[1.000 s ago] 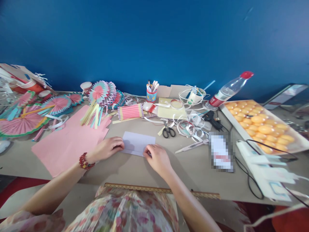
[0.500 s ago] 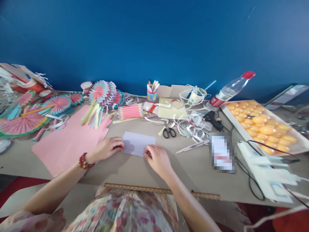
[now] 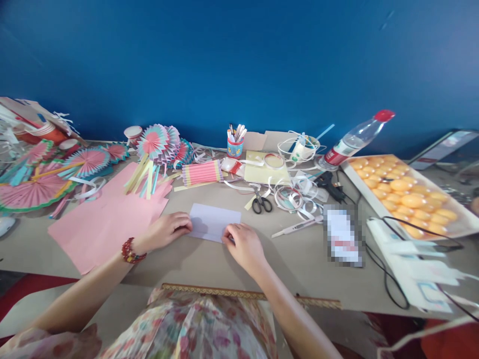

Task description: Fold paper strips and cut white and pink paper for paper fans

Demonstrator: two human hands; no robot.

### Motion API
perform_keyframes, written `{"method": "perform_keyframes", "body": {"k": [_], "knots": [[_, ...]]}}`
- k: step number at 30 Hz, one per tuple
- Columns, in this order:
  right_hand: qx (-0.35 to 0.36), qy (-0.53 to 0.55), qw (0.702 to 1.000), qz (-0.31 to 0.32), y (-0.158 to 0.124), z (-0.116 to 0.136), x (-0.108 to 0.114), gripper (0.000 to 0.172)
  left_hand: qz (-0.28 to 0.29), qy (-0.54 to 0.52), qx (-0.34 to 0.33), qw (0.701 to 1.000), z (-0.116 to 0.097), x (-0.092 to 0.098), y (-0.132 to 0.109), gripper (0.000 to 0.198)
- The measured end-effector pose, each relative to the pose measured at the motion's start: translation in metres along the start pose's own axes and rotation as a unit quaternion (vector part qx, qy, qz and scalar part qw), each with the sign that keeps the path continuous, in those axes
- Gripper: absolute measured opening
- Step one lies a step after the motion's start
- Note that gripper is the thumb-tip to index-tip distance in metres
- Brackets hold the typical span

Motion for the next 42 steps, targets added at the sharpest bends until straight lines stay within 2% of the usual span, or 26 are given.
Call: {"method": "perform_keyframes", "body": {"k": [19,42], "knots": [[0.004,0.008,1.0,0.003,-0.0004,0.0002,0.0,0.011,-0.012,0.024,-0.003,1.0,-0.0071,0.0004,-0.0027,0.022],[0.012,-0.009,1.0,-0.001,-0.0023,0.0031,-0.0003,0.014,-0.011,0.004,0.0,1.0,-0.0021,-0.0002,-0.0028,0.021]]}}
Point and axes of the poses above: each hand's wrist, its own y-axis towards the middle knuckle, its own x-axis out of the back of the hand, z = x × y, the point moved 9 cm from there along y, towards the middle knuckle, and after that the axes turned 8 degrees about -x, right-handed, at the moved point
